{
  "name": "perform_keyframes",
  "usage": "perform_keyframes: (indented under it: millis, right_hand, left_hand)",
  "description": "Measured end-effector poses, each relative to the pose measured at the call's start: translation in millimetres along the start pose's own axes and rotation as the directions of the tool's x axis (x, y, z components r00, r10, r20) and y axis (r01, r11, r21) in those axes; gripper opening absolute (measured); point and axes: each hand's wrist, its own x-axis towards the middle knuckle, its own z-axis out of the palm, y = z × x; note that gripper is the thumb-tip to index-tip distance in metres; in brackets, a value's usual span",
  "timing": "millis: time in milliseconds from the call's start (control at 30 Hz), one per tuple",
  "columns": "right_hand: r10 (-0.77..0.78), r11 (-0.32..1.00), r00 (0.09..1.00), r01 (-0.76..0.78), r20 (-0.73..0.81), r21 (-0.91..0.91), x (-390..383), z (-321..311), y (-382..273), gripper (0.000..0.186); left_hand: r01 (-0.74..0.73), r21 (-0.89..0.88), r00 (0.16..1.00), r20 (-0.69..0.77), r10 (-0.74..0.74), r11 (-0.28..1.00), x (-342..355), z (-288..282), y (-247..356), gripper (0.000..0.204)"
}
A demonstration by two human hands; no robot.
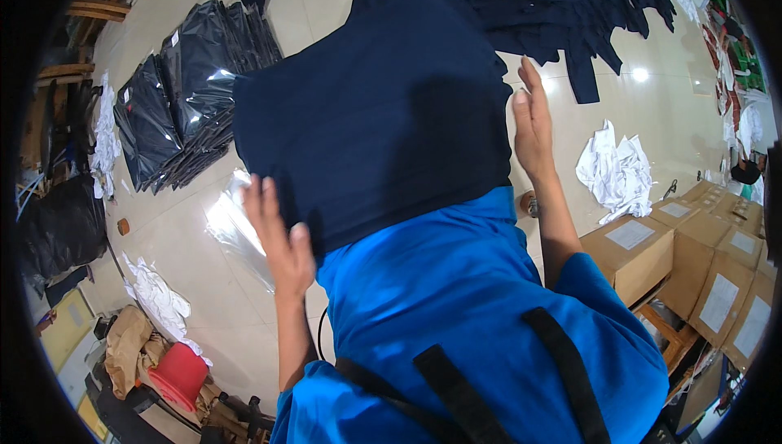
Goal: The person folds dark blue polo shirts and places each into a clear plastic bag, then stacks the packaged shirts. The person repeats this process for multiple shirts in a warehouse setting.
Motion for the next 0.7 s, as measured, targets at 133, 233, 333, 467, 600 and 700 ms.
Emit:
perform_keyframes:
  millis: [133, 233, 333, 467, 600, 700]
  right_hand:
    - [0.027, 0.998, 0.960, -0.013, 0.278, -0.054, -9.9, 24.5, 6.7, 0.068]
    - [0.099, 0.994, 0.953, -0.110, 0.286, 0.025, -6.8, 21.2, 21.3, 0.075]
    - [0.275, 0.946, 0.914, -0.313, 0.299, 0.086, -0.1, 22.2, 8.0, 0.079]
    - [0.159, 0.983, 0.970, -0.173, 0.184, 0.061, 31.7, 17.3, 18.4, 0.076]
    - [-0.029, 0.999, 0.999, 0.031, 0.039, -0.042, 90.4, 17.7, 22.4, 0.069]
    - [-0.044, 0.998, 0.953, 0.054, 0.300, -0.026, 157.3, 27.2, 3.0, 0.063]
  left_hand:
    - [0.026, 0.309, 0.972, 0.216, -0.097, 0.951, 9.1, 20.5, -1.7, 0.065]
    - [0.094, 0.189, 0.982, 0.142, -0.122, 0.978, 11.1, 21.2, -14.8, 0.064]
    - [0.134, 0.032, 0.989, 0.059, -0.135, 0.991, 9.6, 24.1, -33.6, 0.060]
    - [0.210, -0.092, 0.977, 0.047, -0.206, 0.973, 26.2, 22.9, -56.8, 0.067]
    - [0.501, -0.403, 0.866, 0.231, -0.444, 0.766, 85.2, 14.6, -104.4, 0.091]
    - [0.691, -0.569, 0.715, 0.445, -0.540, 0.446, 142.1, 13.4, -137.3, 0.107]
